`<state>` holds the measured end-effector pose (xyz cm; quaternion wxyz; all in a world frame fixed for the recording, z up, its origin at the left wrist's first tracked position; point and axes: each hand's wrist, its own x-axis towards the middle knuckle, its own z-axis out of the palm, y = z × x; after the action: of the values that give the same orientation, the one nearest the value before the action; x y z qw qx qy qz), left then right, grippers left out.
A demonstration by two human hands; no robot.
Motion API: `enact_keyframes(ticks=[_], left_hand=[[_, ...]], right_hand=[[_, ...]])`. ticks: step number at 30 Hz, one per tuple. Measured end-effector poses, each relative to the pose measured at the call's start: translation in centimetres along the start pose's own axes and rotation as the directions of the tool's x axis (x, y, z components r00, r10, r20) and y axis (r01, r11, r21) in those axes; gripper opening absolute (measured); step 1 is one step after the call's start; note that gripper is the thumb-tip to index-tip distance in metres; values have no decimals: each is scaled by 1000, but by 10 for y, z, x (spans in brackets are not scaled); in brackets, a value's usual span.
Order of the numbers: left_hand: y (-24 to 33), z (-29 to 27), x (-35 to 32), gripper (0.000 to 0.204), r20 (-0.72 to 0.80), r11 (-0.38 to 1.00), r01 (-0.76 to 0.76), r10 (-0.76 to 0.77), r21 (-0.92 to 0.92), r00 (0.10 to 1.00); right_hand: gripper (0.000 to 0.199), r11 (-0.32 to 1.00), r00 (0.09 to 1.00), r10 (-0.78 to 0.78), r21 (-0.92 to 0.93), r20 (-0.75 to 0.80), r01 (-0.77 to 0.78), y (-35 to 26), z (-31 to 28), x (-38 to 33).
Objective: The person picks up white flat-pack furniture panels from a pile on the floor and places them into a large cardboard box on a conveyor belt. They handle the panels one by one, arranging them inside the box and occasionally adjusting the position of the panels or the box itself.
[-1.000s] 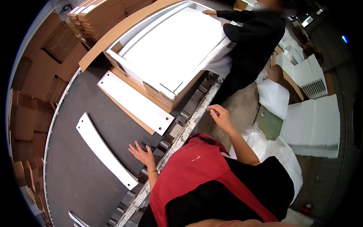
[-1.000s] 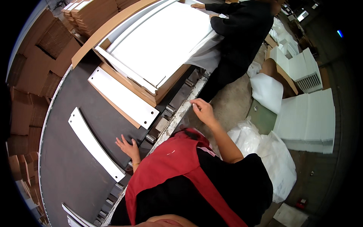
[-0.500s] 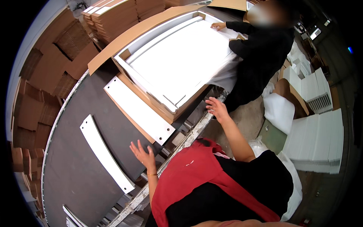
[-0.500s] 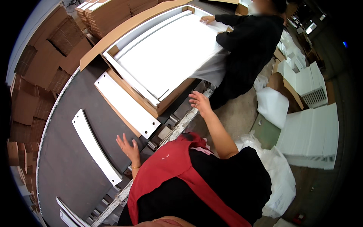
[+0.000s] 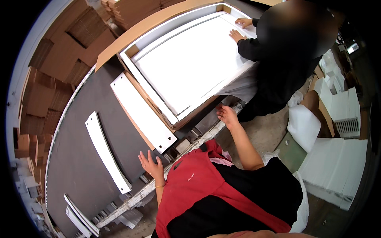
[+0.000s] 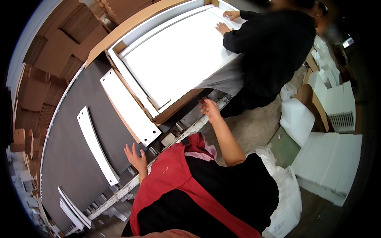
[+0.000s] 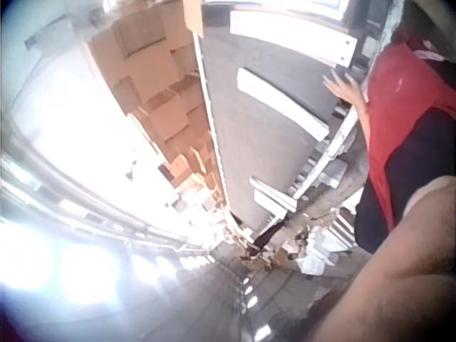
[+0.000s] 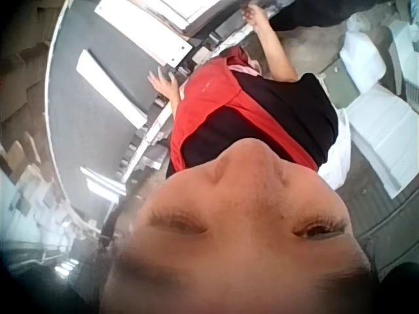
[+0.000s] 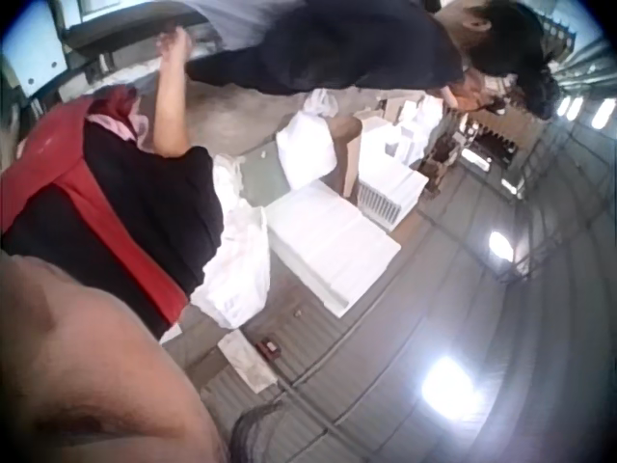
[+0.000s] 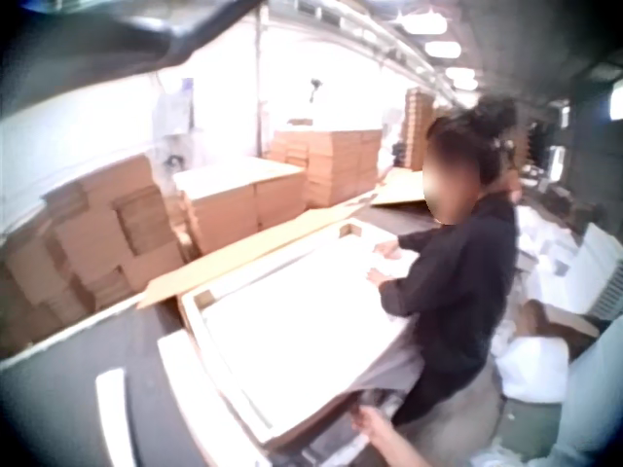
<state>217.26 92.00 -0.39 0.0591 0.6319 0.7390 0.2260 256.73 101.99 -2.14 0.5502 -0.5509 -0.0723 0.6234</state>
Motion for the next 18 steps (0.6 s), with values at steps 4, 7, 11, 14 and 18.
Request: enact_keyframes(ticks=[4,7,11,14,18], left_hand=[[-6,12,3,47,-6,988,149,-149,36,989],[-13,9,3,47,-7,981,194,-194,5,981],[-4,12,11,44,-23,992,115,-116,-57,993],[2,19,12,44,-20,990,109,-111,-92,994],[10,34,21,43,-8,990,88,-89,-107,996]], right_hand=[[26,999,997,-26,-45,69,29,-17,1,1],[29,984,998,-51,167,-27,55,-35,4,3],[39,836,968,-184,491,-171,246,-52,-35,46],[56,630,941,-298,707,-163,321,-77,-31,40],[61,576,852,-519,767,74,284,-106,-34,22]])
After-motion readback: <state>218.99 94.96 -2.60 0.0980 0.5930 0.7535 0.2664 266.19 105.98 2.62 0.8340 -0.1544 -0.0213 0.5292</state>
